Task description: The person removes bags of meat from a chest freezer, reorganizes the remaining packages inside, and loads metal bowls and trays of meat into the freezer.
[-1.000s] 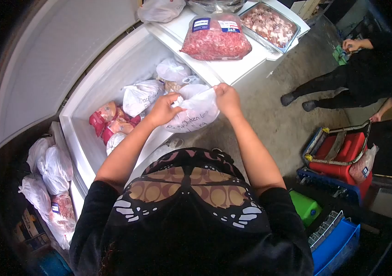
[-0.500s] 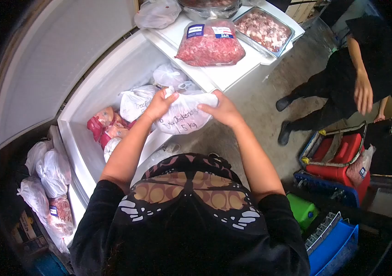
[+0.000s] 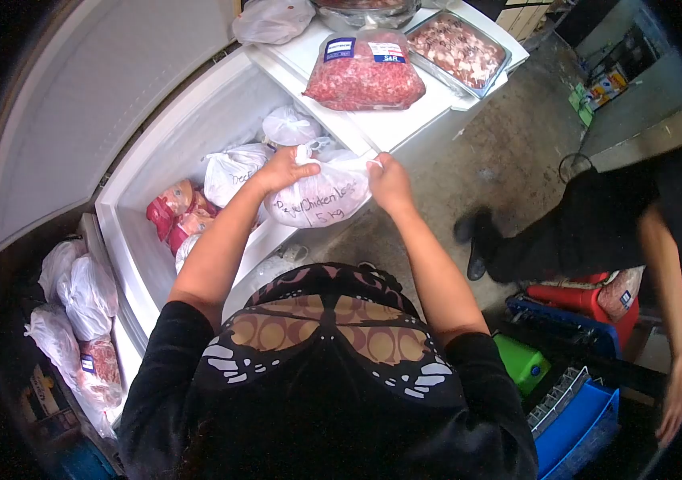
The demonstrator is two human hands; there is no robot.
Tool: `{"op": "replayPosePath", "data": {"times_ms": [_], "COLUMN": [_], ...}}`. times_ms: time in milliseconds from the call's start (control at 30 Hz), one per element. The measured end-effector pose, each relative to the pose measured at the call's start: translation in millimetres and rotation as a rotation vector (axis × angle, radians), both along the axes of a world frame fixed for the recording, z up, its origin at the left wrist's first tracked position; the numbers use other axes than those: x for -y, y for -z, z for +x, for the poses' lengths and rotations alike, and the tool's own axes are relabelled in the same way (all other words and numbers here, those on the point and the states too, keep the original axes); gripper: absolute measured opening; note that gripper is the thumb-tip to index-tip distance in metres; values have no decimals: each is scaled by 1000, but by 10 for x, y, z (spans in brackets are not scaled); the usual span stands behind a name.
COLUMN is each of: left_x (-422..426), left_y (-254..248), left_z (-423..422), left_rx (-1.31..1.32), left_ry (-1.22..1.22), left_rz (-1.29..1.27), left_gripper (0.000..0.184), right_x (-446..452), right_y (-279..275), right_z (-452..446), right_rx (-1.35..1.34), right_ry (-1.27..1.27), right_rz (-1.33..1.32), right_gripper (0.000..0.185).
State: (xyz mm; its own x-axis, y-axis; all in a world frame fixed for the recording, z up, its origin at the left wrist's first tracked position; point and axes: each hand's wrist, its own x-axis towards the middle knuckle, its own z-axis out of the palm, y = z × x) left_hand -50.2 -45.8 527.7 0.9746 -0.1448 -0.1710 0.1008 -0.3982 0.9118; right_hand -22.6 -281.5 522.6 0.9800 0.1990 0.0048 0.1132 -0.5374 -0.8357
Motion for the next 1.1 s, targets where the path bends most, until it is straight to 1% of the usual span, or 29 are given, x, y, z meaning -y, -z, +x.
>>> {"op": "replayPosePath", "data": {"times_ms": [100, 200, 300, 367, 400, 467, 500, 600, 667, 700, 767, 833, 867, 967, 1033, 1067, 1100], "left_x": [5, 34, -20, -23, -7, 67, 95, 94, 121, 129, 130, 141, 151, 174, 178, 172, 183], "left_y": [-17, -77, 151, 112, 94, -191, -289, -281, -279, -273, -239, -218, -209, -201, -210, -213, -305], "left_z": [55, 83, 153, 179, 168, 118, 107, 174, 192, 199, 250, 305, 309, 345, 354, 353, 323], "left_rx": [-67, -200, -55, -65, -75, -136, -163, -168, -96, -63, -114, -158, -154, -157, -185, -196, -208], "left_ry": [66, 5, 16, 27, 33, 49, 55, 59, 34, 20, 51, 93, 97, 105, 106, 115, 124], "left_rz": [16, 6, 80, 55, 40, 101, 131, 278, 345, 379, 356, 331, 330, 334, 350, 302, 254], "left_gripper": [38, 37, 45, 45, 44, 43, 43, 59, 61, 62, 69, 77, 77, 75, 75, 72, 70], "right_x": [17, 41, 53, 77, 94, 98, 92, 75, 84, 86, 93, 42, 39, 91, 119, 132, 142], "right_y": [112, 185, 244, 444, 464, 478, 412, 90, -6, -54, -106, 125, 246, 319, 175, 128, 137], "right_z": [66, 119, 189, 237, 251, 272, 242, 131, 84, 42, -59, -86, -83, -38, -47, -51, -50], "right_rx": [19, 13, 17, 42, 17, -36, -123, -350, -459, -424, -354, -66, 80, -172, -338, -421, -424], "right_ry": [5, 6, 3, -10, -10, -10, -2, 1, -18, -61, -141, -223, -261, -219, -169, -143, -135], "right_rz": [14, 31, 58, 106, 109, 112, 123, 187, 278, 269, 251, 293, 313, 376, 340, 321, 335], "right_gripper": [19, 20, 19, 19, 19, 22, 22, 25, 29, 32, 42, 48, 52, 55, 53, 52, 51]}}
